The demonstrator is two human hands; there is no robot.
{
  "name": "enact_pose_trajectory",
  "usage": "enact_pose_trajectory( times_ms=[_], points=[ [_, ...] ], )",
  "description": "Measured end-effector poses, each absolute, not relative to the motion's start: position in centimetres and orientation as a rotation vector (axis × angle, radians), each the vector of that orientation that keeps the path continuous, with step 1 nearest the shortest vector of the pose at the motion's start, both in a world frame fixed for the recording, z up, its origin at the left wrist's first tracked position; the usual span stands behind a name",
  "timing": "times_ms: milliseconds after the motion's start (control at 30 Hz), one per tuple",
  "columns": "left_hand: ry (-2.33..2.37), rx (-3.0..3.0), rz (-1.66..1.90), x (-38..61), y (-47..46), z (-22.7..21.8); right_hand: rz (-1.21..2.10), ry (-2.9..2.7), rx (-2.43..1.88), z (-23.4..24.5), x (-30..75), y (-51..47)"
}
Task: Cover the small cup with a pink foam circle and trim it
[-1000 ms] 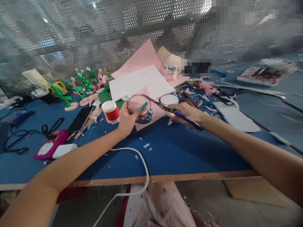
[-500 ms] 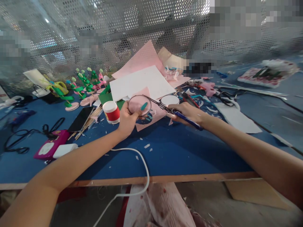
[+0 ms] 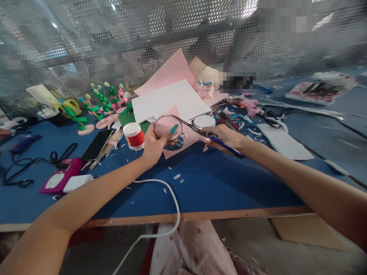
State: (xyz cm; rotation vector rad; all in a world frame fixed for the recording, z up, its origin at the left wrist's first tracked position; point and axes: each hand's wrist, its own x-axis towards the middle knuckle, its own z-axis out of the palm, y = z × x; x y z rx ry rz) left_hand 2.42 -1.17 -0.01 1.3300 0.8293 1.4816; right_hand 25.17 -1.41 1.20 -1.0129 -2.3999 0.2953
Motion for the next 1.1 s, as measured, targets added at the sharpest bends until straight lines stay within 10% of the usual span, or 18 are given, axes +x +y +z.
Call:
enact_pose_trajectory(
  times_ms=[1100],
  points=[
    [0.784, 1.280, 1.511, 2.5, -1.2, 0.0, 0.351, -2.436, -0.972, 1.6, 25.6, -1.6]
  ],
)
